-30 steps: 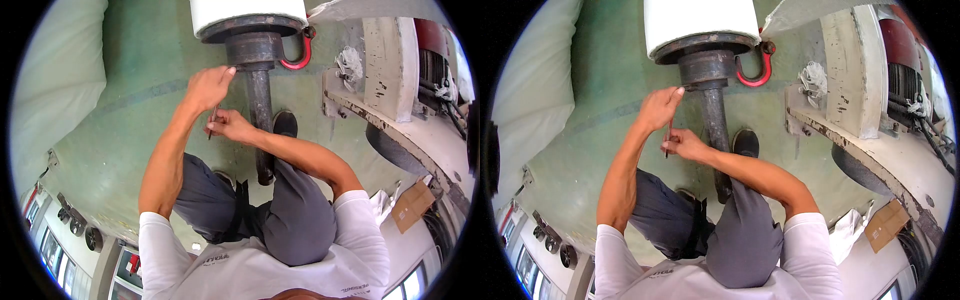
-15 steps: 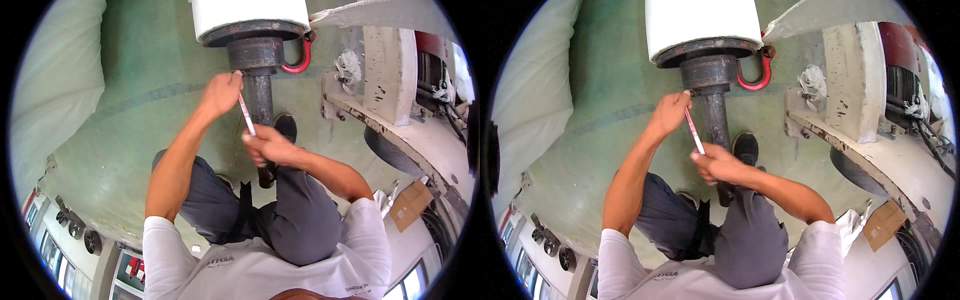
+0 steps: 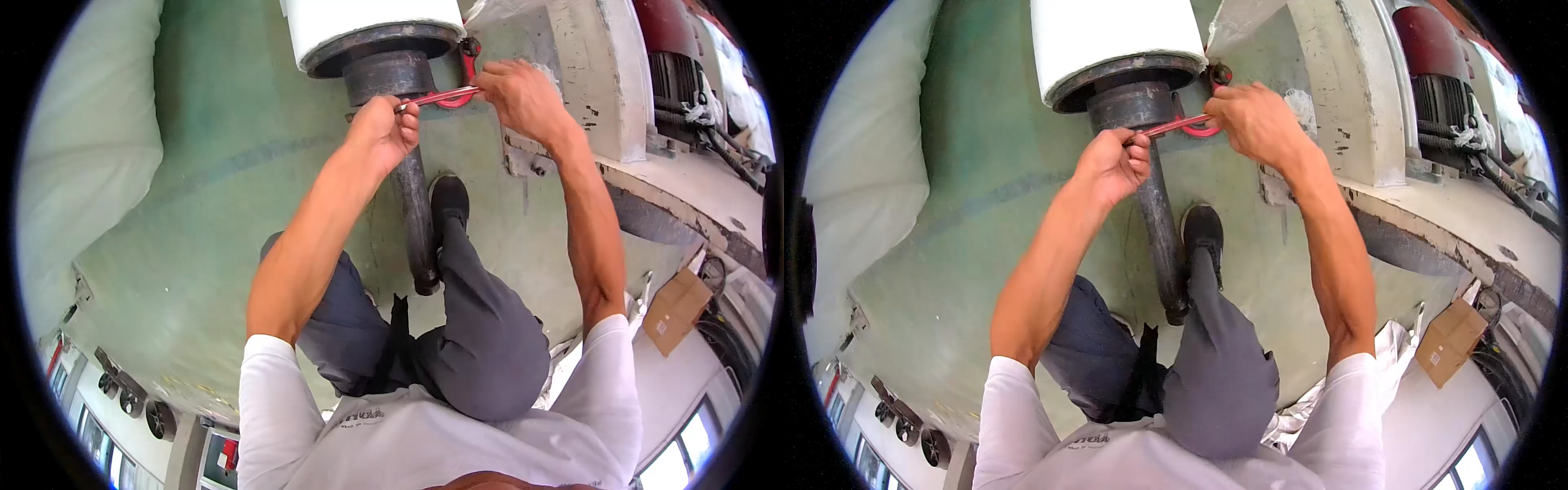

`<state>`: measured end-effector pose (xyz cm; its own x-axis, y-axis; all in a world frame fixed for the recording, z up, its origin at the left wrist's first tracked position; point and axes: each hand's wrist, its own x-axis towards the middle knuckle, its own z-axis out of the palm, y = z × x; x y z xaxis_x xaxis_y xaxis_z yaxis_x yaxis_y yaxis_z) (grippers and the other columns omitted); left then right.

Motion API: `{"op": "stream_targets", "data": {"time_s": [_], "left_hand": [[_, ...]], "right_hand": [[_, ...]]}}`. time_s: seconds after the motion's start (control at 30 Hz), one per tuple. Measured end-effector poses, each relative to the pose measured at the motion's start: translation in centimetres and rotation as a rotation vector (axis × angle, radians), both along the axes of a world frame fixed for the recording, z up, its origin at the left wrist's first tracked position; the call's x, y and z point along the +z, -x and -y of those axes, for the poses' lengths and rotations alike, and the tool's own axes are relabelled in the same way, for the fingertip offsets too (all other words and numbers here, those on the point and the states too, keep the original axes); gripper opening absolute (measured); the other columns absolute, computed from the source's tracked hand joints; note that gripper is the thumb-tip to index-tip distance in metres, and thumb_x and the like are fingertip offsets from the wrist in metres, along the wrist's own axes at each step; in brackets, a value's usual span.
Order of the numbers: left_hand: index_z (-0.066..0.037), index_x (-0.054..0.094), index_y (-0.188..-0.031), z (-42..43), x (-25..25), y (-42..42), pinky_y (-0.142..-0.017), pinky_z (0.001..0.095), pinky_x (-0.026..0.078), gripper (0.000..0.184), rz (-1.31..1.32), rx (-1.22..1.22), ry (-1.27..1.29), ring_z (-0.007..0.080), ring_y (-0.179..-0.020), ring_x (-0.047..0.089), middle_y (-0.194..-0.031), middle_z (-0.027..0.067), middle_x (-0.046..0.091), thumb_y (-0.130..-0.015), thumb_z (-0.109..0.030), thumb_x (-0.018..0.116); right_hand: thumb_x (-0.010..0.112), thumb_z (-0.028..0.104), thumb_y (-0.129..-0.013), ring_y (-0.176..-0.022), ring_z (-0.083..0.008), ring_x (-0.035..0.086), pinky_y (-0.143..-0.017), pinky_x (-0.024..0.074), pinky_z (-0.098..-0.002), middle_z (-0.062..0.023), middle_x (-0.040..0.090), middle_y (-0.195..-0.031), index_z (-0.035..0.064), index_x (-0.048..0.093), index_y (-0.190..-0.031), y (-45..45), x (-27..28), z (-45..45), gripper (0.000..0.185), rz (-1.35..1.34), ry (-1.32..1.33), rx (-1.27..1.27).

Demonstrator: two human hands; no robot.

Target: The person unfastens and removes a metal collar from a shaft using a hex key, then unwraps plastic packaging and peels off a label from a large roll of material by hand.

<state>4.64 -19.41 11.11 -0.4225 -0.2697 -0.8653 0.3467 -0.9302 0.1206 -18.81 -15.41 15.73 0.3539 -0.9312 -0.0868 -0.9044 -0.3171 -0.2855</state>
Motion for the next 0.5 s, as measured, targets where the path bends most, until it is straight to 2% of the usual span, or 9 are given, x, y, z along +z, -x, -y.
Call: {"op": "stream_targets", "data": {"time_s": [0.1,0.2,0.27,0.3,0.33,0.4,0.47,0.5], "left_hand": [[-0.003,0.056,-0.098,-1.1,3.2,-0.8,-0.052,0.0241,0.043,0.019,0.208,-0.203,0.381,0.0094,-0.059,0.051,-0.073,0.0014,0.059,-0.101,-0.018,0.043],[-0.002,0.059,-0.100,-0.6,7.1,-1.9,-0.060,0.0269,0.047,0.030,0.114,-0.368,0.808,0.0126,-0.063,0.056,-0.076,0.0048,0.065,-0.103,-0.029,0.046],[-0.001,0.059,-0.099,0.8,5.4,-3.5,-0.063,0.0279,0.048,0.037,0.364,-0.428,0.810,0.0127,-0.068,0.058,-0.084,0.0076,0.068,-0.103,-0.036,0.045],[-0.001,0.060,-0.098,1.5,3.9,-4.6,-0.064,0.0284,0.048,0.041,0.489,-0.453,0.807,0.0127,-0.070,0.059,-0.088,0.0090,0.069,-0.103,-0.039,0.045],[0.002,0.060,-0.106,2.0,1.4,-6.1,-0.073,0.0316,0.049,0.048,0.636,-0.500,0.801,0.0169,-0.082,0.062,-0.098,0.0134,0.069,-0.102,-0.043,0.045],[0.008,0.057,-0.119,3.1,-4.1,-6.6,-0.089,0.0365,0.047,0.062,0.832,-0.530,0.831,0.0261,-0.103,0.063,-0.115,0.0218,0.066,-0.100,-0.049,0.045],[0.014,0.051,-0.132,4.0,-7.7,-6.1,-0.104,0.0397,0.042,0.074,0.932,-0.516,0.869,0.0361,-0.121,0.058,-0.128,0.0301,0.060,-0.097,-0.052,0.046],[0.014,0.047,-0.135,4.5,-7.7,-5.4,-0.107,0.0396,0.038,0.076,0.921,-0.496,0.799,0.0359,-0.127,0.052,-0.134,0.0303,0.054,-0.097,-0.052,0.046]], "right_hand": [[0.065,0.004,-0.085,-0.085,-0.0321,0.061,-0.074,0.0477,-0.0400,-0.0124,0.063,-0.090,0.0032,0.065,-0.100,-0.7,-0.8,-2.5,0.015,0.270,0.125,-0.100],[0.065,0.004,-0.087,-0.082,-0.0325,0.062,-0.071,0.0472,-0.0395,-0.0136,0.062,-0.086,0.0033,0.066,-0.101,-1.9,-0.6,-5.7,0.014,0.569,-0.071,-0.378],[0.064,0.007,-0.090,-0.078,-0.0327,0.061,-0.070,0.0472,-0.0394,-0.0171,0.061,-0.084,0.0011,0.065,-0.102,-2.1,-4.4,-10.5,0.014,0.584,-0.177,-0.563],[0.064,0.010,-0.091,-0.077,-0.0333,0.062,-0.070,0.0475,-0.0401,-0.0181,0.062,-0.084,0.0009,0.065,-0.103,-1.8,-7.5,-13.5,0.015,0.531,-0.130,-0.618],[0.064,0.012,-0.091,-0.076,-0.0339,0.062,-0.070,0.0478,-0.0408,-0.0190,0.063,-0.085,0.0006,0.065,-0.103,-1.3,-10.6,-16.4,0.017,0.477,-0.077,-0.674],[0.064,0.020,-0.093,-0.089,-0.0369,0.064,-0.079,0.0492,-0.0423,-0.0231,0.065,-0.094,0.0006,0.066,-0.110,0.0,-15.2,-20.9,0.026,0.378,-0.257,-0.841],[0.064,0.024,-0.093,-0.103,-0.0407,0.061,-0.089,0.0482,-0.0422,-0.0253,0.064,-0.107,-0.0001,0.064,-0.119,0.4,-18.1,-20.6,0.035,0.269,-0.184,-0.742],[0.064,0.026,-0.093,-0.110,-0.0427,0.060,-0.094,0.0476,-0.0421,-0.0264,0.064,-0.113,-0.0004,0.062,-0.123,-0.5,-16.7,-19.3,0.040,0.214,-0.161,-0.694]]}}
